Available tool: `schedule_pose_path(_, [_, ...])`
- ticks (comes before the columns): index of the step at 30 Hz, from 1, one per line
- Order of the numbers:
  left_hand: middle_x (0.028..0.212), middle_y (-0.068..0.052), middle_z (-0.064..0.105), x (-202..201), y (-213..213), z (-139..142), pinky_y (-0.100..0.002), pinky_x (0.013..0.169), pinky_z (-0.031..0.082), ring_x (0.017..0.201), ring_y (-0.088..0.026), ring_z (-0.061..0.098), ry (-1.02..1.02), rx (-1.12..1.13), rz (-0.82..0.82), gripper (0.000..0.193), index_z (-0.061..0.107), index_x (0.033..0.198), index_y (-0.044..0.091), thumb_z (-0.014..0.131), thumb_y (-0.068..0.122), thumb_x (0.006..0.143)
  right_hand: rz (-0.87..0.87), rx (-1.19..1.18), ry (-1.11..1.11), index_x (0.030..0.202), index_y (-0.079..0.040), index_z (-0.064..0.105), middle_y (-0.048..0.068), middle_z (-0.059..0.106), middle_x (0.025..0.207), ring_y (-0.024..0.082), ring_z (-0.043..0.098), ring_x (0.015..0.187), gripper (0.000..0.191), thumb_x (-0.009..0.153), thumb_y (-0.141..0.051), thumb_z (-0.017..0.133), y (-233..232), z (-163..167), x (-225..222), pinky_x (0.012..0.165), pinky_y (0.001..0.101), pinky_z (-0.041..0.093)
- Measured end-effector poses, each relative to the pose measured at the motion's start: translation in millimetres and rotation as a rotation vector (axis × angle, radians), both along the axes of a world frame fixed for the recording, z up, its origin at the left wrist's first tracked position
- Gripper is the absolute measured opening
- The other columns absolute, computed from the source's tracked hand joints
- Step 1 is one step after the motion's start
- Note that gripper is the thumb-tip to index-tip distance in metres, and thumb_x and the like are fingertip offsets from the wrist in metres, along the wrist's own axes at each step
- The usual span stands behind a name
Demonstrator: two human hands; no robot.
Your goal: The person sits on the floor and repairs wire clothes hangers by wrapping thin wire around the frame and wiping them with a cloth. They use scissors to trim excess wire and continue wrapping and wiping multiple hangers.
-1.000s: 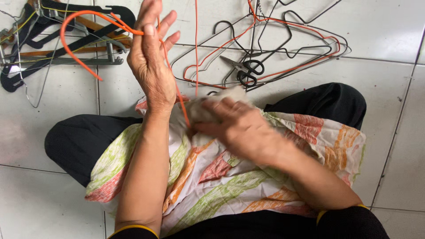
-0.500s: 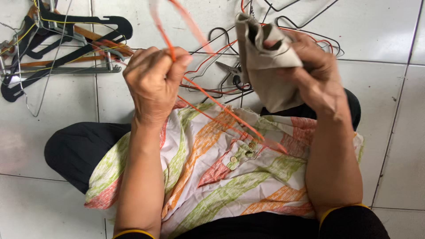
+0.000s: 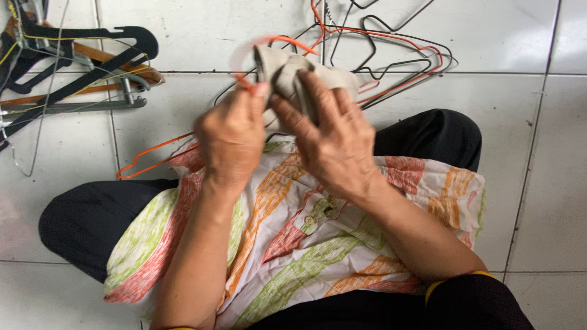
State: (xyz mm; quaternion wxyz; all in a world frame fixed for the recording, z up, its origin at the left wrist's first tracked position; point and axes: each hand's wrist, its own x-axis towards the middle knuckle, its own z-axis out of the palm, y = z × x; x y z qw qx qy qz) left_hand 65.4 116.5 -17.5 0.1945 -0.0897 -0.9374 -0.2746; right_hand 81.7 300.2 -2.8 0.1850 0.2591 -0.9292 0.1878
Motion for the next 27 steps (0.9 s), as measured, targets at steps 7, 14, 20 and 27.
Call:
schedule_pose_path(7, [0.078, -0.013, 0.07, -4, -21, 9, -0.042, 0.06, 0.049, 0.067, -0.032, 0.069, -0.005, 0.168, 0.045, 0.031, 0.063, 0.092, 0.002, 0.058, 0.019, 0.117, -0.126, 0.085, 0.131, 0.131, -0.035, 0.077, 0.012, 0.058, 0.145, 0.026, 0.063, 0.108, 0.033, 0.103, -0.017, 0.077, 21, -30, -30, 0.076, 0.0315, 0.061])
schedule_pose_path(14, [0.073, -0.016, 0.067, -5, -21, 12, -0.043, 0.057, 0.048, 0.063, -0.034, 0.067, -0.007, 0.199, 0.062, 0.027, 0.068, 0.094, 0.001, 0.06, 0.018, 0.113, -0.3, 0.112, 0.069, 0.135, -0.03, 0.076, 0.012, 0.057, 0.149, 0.029, 0.069, 0.117, 0.041, 0.1, -0.008, 0.075, 54, -40, -40, 0.087, 0.0332, 0.064])
schedule_pose_path(20, [0.067, -0.017, 0.06, -3, -17, 3, -0.046, 0.056, 0.042, 0.058, -0.036, 0.06, -0.037, 0.126, 0.051, 0.033, 0.063, 0.085, 0.001, 0.065, 0.018, 0.112, -0.182, 0.048, 0.112, 0.13, -0.031, 0.079, 0.016, 0.057, 0.141, 0.028, 0.065, 0.107, 0.036, 0.098, -0.017, 0.08, 25, -55, -23, 0.08, 0.0345, 0.063])
schedule_pose_path(27, [0.076, -0.012, 0.067, -8, -49, 21, -0.038, 0.06, 0.046, 0.062, -0.025, 0.064, 0.066, 0.181, 0.106, 0.034, 0.065, 0.092, -0.002, 0.061, 0.018, 0.12, -0.481, -0.049, -0.031, 0.132, -0.031, 0.076, 0.012, 0.053, 0.157, 0.033, 0.062, 0.136, 0.053, 0.094, 0.005, 0.067, 101, -70, -60, 0.104, 0.0355, 0.057])
